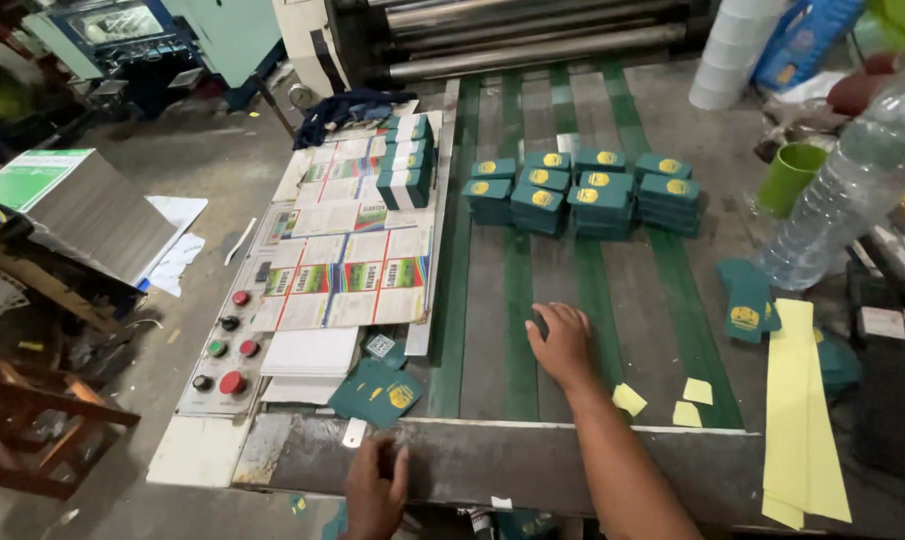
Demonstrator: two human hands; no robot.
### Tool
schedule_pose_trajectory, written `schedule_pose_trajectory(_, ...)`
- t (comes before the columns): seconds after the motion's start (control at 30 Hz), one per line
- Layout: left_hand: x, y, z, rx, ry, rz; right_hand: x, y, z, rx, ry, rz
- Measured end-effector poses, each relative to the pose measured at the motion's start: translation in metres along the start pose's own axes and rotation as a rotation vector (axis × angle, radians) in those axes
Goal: The person picks small green boxes from a conveyor belt, places them on a yellow strip, wraps the strip around each box, and stacks the wrapped boxes. The person repeats this process for multiple boxes.
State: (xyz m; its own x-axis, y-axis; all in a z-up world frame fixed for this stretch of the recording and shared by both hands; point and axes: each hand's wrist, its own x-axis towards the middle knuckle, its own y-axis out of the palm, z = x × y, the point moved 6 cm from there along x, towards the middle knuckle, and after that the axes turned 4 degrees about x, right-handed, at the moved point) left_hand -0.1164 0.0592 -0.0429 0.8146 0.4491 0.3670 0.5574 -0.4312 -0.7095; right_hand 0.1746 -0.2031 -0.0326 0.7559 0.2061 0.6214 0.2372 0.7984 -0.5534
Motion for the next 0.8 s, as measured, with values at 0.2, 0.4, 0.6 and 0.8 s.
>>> schedule_pose_trajectory(0.2,-0.004,0.000,-0.012,0.034,-0.081,-0.231,0.000,0.004,-0.008,0.048,-0.027,-0.010)
schedule_pose_trajectory(0.4,0.004,0.000,-0.026,0.170,-0.039,-0.263,0.000,-0.003,-0.014,0.196,0.049,0.045)
schedule_pose_trajectory(0.6,0.001,0.001,-0.024,0.205,-0.017,-0.266,0.002,-0.031,0.013,-0.002,0.105,-0.064)
schedule_pose_trajectory(0.8,0.002,0.003,-0.022,0.201,0.026,-0.309,-0.005,-0.025,0.014,0.184,0.454,0.174)
